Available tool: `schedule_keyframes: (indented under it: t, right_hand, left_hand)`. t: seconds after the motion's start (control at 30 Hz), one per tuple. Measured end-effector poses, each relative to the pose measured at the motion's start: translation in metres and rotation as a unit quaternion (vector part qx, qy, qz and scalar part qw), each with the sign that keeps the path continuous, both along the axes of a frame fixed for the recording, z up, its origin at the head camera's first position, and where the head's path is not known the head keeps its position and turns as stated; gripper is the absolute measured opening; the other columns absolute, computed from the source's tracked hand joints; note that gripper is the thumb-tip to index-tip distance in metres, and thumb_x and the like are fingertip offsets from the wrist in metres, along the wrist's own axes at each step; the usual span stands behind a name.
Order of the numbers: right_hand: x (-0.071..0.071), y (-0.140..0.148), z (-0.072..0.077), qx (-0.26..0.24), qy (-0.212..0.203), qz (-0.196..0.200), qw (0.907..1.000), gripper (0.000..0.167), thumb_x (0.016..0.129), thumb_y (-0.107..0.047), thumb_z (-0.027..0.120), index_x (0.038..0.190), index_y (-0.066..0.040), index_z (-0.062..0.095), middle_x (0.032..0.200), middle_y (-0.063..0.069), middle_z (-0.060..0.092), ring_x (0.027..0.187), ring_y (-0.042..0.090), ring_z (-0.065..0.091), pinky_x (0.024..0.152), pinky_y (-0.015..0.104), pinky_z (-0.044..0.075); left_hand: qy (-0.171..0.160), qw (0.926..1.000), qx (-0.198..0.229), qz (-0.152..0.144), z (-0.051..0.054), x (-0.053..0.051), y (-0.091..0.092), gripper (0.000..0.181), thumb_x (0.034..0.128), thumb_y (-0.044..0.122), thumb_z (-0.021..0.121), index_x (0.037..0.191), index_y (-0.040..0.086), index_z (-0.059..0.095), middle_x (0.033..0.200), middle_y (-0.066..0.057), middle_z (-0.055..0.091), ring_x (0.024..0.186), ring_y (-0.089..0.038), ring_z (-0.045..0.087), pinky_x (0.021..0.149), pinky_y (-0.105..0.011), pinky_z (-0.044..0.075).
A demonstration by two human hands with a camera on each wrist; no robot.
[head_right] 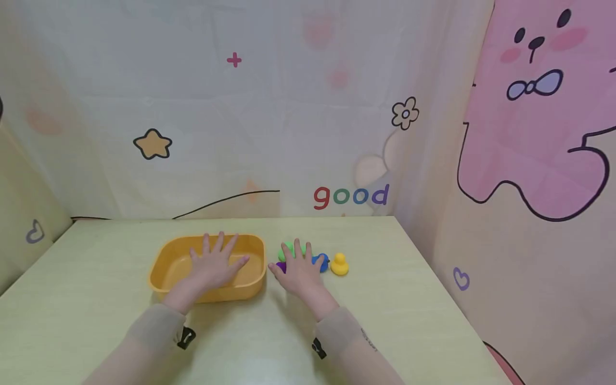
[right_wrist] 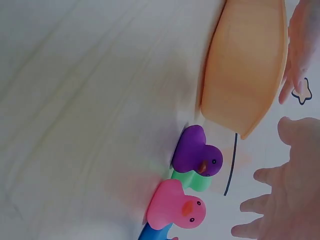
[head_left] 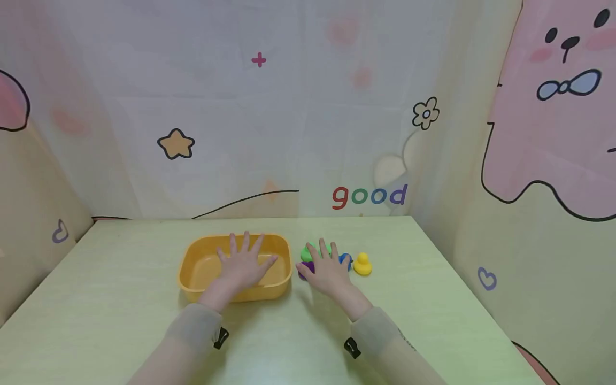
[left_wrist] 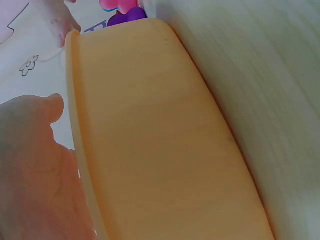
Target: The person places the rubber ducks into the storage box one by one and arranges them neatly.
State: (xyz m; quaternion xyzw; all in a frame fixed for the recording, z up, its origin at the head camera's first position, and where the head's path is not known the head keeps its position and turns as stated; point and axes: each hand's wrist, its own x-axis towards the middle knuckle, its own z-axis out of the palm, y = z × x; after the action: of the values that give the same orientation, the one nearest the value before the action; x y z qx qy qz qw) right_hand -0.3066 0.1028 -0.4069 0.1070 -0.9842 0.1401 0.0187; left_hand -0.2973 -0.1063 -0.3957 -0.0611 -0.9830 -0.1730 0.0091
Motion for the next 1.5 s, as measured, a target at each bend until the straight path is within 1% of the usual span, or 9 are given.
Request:
schedule_keyframes:
  t: [0.3, 0.5, 0.7, 0.87, 1.0, 1.17, 1.3, 1.4, 1.5]
  right_hand:
    - [-0.001, 0.003, -0.007, 0.0, 0.002, 0.008, 1.0, 0.067, 0.097, -0.055, 0.044, 0.154, -0.02, 0.033, 0.161, 0.016, 0.021, 0.147, 0.046, 0.014, 0.11, 0.075, 0.012]
    - [-0.003, 0.007, -0.005, -0.006, 0.011, 0.012, 0.9998, 0.066, 0.098, -0.052, 0.046, 0.154, -0.02, 0.031, 0.162, 0.016, 0.02, 0.147, 0.045, 0.015, 0.11, 0.075, 0.015]
    - [-0.006, 0.018, 0.006, -0.014, 0.014, 0.025, 0.9995, 0.065, 0.099, -0.047, 0.048, 0.154, -0.017, 0.03, 0.161, 0.017, 0.02, 0.147, 0.045, 0.017, 0.108, 0.075, 0.018]
    - [-0.01, 0.035, 0.019, -0.032, 0.027, 0.042, 0.9983, 0.064, 0.099, -0.039, 0.053, 0.153, -0.013, 0.031, 0.16, 0.019, 0.024, 0.146, 0.045, 0.02, 0.108, 0.074, 0.02]
    - [-0.016, 0.053, 0.027, -0.056, 0.056, 0.051, 0.9955, 0.062, 0.097, -0.033, 0.058, 0.148, -0.004, 0.038, 0.155, 0.022, 0.033, 0.142, 0.044, 0.029, 0.108, 0.069, 0.029]
    - [-0.024, 0.08, 0.034, -0.095, 0.054, 0.043, 0.993, 0.059, 0.096, -0.028, 0.061, 0.144, 0.0, 0.041, 0.15, 0.023, 0.038, 0.139, 0.042, 0.035, 0.111, 0.059, 0.033]
    - [-0.03, 0.102, 0.035, -0.113, 0.056, 0.042, 0.9911, 0.056, 0.096, -0.025, 0.061, 0.142, 0.001, 0.042, 0.148, 0.023, 0.041, 0.137, 0.042, 0.038, 0.112, 0.057, 0.033]
    - [-0.034, 0.115, 0.034, -0.128, 0.059, 0.048, 0.9888, 0.054, 0.096, -0.023, 0.061, 0.141, 0.002, 0.043, 0.146, 0.025, 0.042, 0.135, 0.043, 0.039, 0.111, 0.058, 0.033]
    - [-0.038, 0.126, 0.03, -0.161, 0.044, 0.042, 0.9851, 0.054, 0.096, -0.021, 0.061, 0.141, 0.002, 0.043, 0.145, 0.024, 0.043, 0.129, 0.043, 0.044, 0.107, 0.056, 0.04]
  left_hand:
    - [-0.006, 0.9999, 0.01, -0.006, -0.006, -0.002, -0.006, 0.074, 0.0996, 0.057, 0.037, 0.157, 0.014, 0.017, 0.161, -0.023, 0.0, 0.144, -0.053, -0.011, 0.107, -0.078, -0.001]
    - [-0.008, 0.997, 0.07, -0.034, -0.002, -0.009, -0.026, 0.073, 0.101, 0.044, 0.046, 0.156, 0.005, 0.018, 0.158, -0.032, 0.007, 0.141, -0.06, 0.004, 0.109, -0.075, 0.013]
    - [-0.023, 0.9855, 0.143, -0.088, 0.013, -0.008, -0.057, 0.065, 0.1022, 0.027, 0.049, 0.15, -0.009, 0.023, 0.153, -0.034, 0.026, 0.14, -0.051, 0.026, 0.114, -0.061, 0.026]
    - [-0.046, 0.9755, 0.18, -0.117, 0.022, -0.006, -0.087, 0.063, 0.101, 0.029, 0.052, 0.149, -0.006, 0.03, 0.146, -0.033, 0.039, 0.134, -0.049, 0.039, 0.108, -0.059, 0.036]
    - [-0.06, 0.9637, 0.225, -0.131, 0.024, -0.006, -0.11, 0.063, 0.0993, 0.03, 0.056, 0.148, -0.004, 0.034, 0.143, -0.032, 0.045, 0.132, -0.048, 0.043, 0.106, -0.058, 0.039]
    - [-0.025, 0.9506, 0.295, -0.095, 0.016, -0.008, -0.129, 0.058, 0.0989, 0.024, 0.058, 0.146, -0.003, 0.038, 0.14, -0.028, 0.049, 0.127, -0.045, 0.049, 0.103, -0.053, 0.044]
    - [0.013, 0.9371, 0.348, -0.022, 0.011, -0.005, -0.137, 0.054, 0.0999, 0.021, 0.056, 0.146, -0.002, 0.038, 0.143, -0.027, 0.047, 0.127, -0.041, 0.049, 0.096, -0.036, 0.048]
    - [0.031, 0.922, 0.384, 0.04, 0.008, -0.003, -0.142, 0.054, 0.1007, 0.019, 0.053, 0.147, -0.002, 0.036, 0.146, -0.025, 0.043, 0.13, -0.038, 0.046, 0.09, -0.023, 0.046]
    - [0.03, 0.9065, 0.413, 0.083, 0.004, -0.003, -0.149, 0.055, 0.1008, 0.017, 0.051, 0.149, -0.002, 0.032, 0.149, -0.025, 0.039, 0.133, -0.037, 0.043, 0.091, -0.024, 0.044]
